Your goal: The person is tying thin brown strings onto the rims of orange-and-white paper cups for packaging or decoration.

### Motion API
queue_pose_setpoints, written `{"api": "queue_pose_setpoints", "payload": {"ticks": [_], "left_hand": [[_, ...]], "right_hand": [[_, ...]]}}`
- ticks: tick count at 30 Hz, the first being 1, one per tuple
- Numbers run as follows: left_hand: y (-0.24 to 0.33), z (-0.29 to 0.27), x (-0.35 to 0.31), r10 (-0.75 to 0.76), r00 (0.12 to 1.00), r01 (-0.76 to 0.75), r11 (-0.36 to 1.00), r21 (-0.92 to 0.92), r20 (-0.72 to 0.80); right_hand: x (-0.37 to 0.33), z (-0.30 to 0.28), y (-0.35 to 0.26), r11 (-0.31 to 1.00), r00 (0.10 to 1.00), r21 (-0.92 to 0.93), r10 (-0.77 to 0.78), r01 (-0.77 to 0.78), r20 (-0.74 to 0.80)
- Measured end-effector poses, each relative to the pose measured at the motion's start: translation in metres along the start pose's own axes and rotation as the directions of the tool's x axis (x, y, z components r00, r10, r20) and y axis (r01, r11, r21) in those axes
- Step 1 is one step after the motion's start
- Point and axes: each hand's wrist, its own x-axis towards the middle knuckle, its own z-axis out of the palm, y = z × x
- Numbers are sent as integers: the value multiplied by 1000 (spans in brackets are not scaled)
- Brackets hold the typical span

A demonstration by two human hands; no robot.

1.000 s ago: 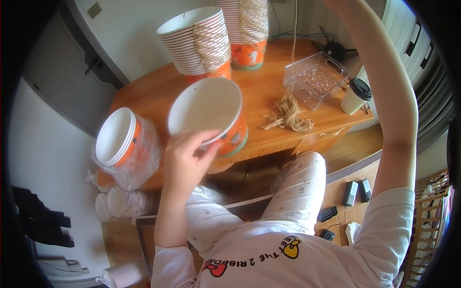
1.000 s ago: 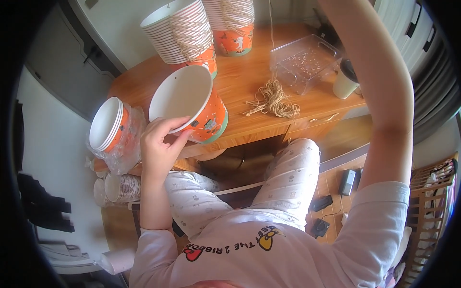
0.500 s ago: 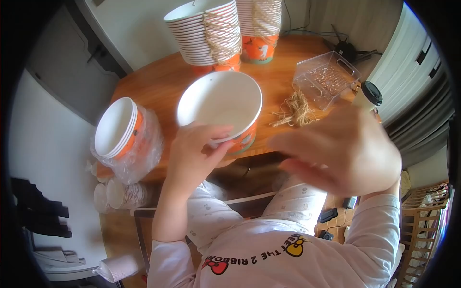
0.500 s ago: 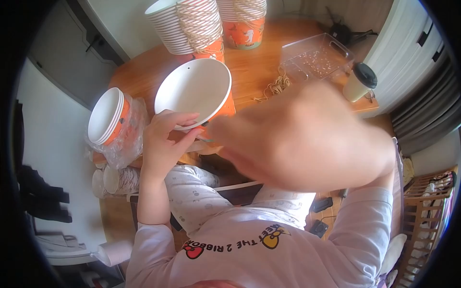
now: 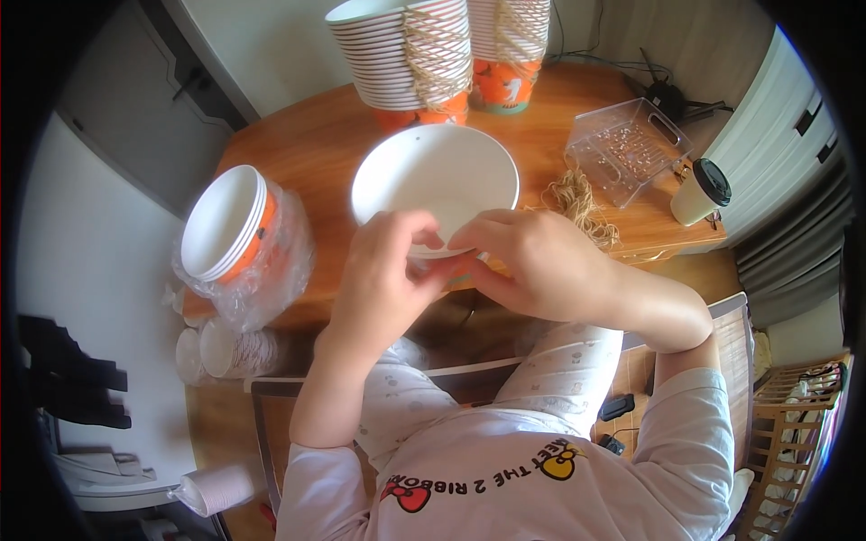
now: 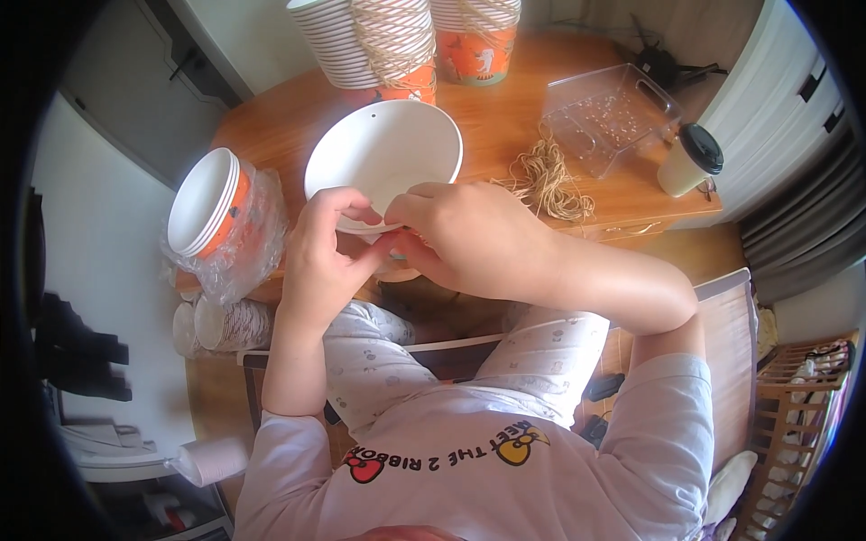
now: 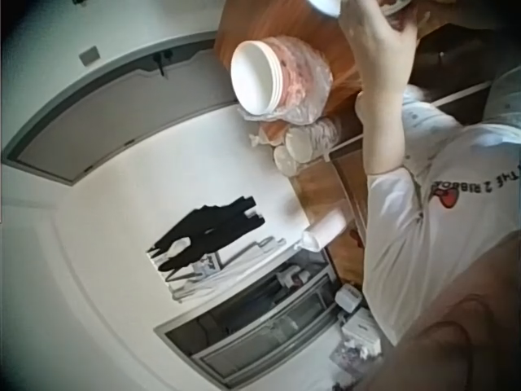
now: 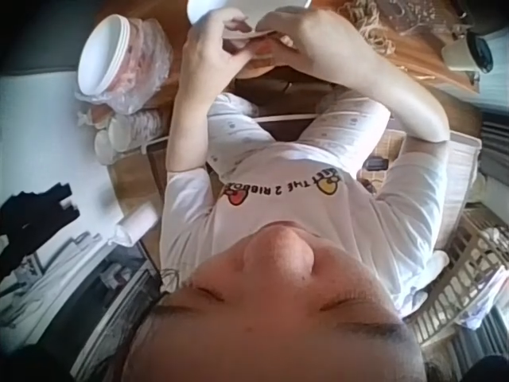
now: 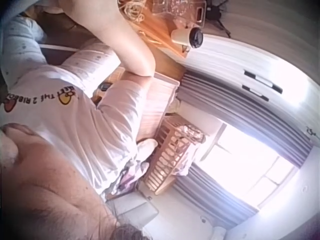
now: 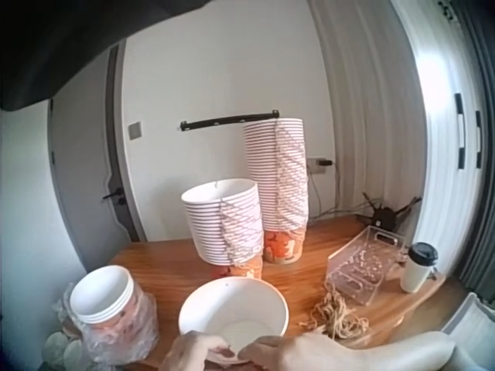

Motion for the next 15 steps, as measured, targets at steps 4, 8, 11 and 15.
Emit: {"api": "queue_pose_setpoints", "payload": {"ticks": [4,8,11,15], "left_hand": [[-2,-1,1,16,999,-17,999,46,34],[-3,-2,3,36,999,-37,999,37,24],[-2,-2,2,49,999,-51,997,61,21],[-2,-3,3,61,998,-62,997,54,22]], "right_hand": [[3,3,8,999,1000,49,2,-4,31],[4,4,8,994,997,83,66,-70,49],[5,4,6,994,996,66,81,-84,44],[4,7,5,993,996,74,89,-88,-13]]}}
